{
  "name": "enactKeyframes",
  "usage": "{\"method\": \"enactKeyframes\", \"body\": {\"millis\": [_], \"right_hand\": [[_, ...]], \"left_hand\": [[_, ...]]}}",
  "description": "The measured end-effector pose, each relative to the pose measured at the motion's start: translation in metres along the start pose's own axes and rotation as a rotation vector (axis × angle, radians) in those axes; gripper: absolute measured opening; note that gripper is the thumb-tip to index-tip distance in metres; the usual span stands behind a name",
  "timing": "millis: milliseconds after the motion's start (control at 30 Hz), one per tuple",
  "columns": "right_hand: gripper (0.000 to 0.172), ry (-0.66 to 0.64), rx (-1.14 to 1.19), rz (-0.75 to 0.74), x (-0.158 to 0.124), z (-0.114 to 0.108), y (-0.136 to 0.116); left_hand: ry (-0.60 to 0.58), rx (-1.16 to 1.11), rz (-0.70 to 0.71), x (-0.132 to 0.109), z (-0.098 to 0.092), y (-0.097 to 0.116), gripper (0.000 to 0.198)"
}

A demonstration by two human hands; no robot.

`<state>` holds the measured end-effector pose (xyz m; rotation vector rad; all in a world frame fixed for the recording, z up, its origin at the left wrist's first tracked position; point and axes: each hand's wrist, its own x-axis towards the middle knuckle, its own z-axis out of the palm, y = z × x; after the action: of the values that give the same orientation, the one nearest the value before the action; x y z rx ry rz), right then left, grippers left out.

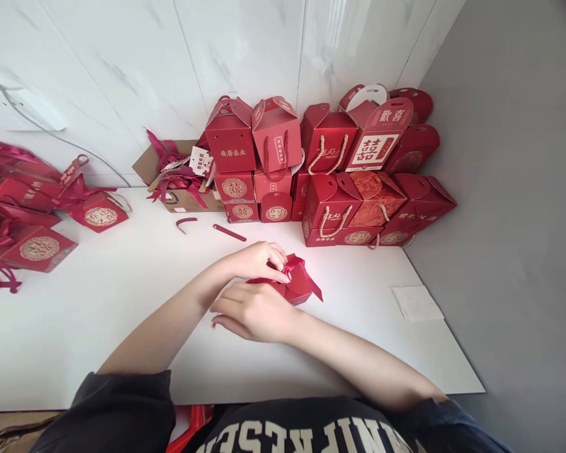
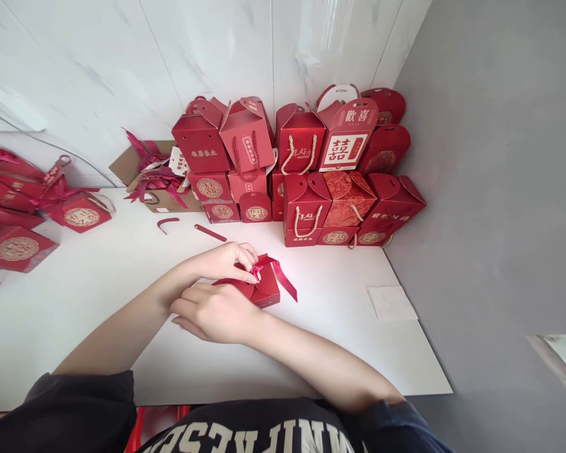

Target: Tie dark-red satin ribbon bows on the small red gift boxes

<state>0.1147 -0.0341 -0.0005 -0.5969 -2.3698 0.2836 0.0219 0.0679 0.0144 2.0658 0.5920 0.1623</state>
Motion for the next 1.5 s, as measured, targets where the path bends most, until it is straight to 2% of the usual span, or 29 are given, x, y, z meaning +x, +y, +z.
{"method": "enactKeyframes", "body": {"millis": [33,67,133,200,300,400,567,667,800,900,1000,1067,1233,1333,1500], "right_hand": [[0.025,0.025,0.081,0.005,-0.004,-0.014,0.006],[0.025,0.049,0.152,0.070,-0.008,-0.028,0.015],[0.026,0.146,0.203,0.301,-0.018,-0.052,0.040],[0.031,0.121,0.245,0.487,-0.027,-0.068,0.070],[0.041,-0.061,0.500,0.539,-0.036,-0.075,0.105],[0.045,-0.100,0.679,0.514,-0.040,-0.074,0.117],[0.043,-0.173,0.783,0.442,-0.043,-0.079,0.109],[0.032,-0.173,0.778,0.456,-0.045,-0.084,0.104],[0.028,-0.036,0.723,0.441,-0.047,-0.086,0.097],[0.028,0.071,0.567,0.445,-0.050,-0.087,0.086],[0.027,0.146,0.386,0.338,-0.055,-0.089,0.070],[0.023,0.116,0.248,0.222,-0.060,-0.089,0.059],[0.018,-0.069,-0.165,-0.062,-0.070,-0.085,0.037],[0.020,-0.108,-0.265,-0.116,-0.075,-0.080,0.033],[0.018,-0.124,-0.291,-0.130,-0.079,-0.076,0.032]], "left_hand": [[-0.006,-0.003,0.012,0.000,0.000,-0.003,0.022],[-0.005,-0.007,0.016,0.000,0.000,-0.005,0.019],[0.001,-0.014,-0.002,-0.001,0.000,-0.006,0.015],[-0.013,-0.007,-0.026,-0.002,-0.001,-0.003,0.018],[-0.037,0.008,0.012,-0.004,-0.002,0.006,0.023],[0.011,0.030,0.032,-0.005,-0.002,0.013,0.023],[0.110,0.135,-0.060,-0.012,-0.001,0.024,0.024],[0.057,0.175,-0.140,-0.016,-0.002,0.033,0.026],[-0.037,0.104,-0.262,-0.019,-0.008,0.039,0.029],[-0.097,-0.003,-0.338,-0.020,-0.013,0.037,0.033],[-0.140,-0.078,-0.351,-0.017,-0.018,0.032,0.033],[-0.169,-0.127,-0.354,-0.014,-0.021,0.027,0.028],[-0.233,-0.264,-0.389,-0.008,-0.022,0.017,0.024],[-0.235,-0.326,-0.436,-0.007,-0.021,0.011,0.027],[-0.156,-0.374,-0.430,-0.008,-0.014,0.005,0.027]]}}
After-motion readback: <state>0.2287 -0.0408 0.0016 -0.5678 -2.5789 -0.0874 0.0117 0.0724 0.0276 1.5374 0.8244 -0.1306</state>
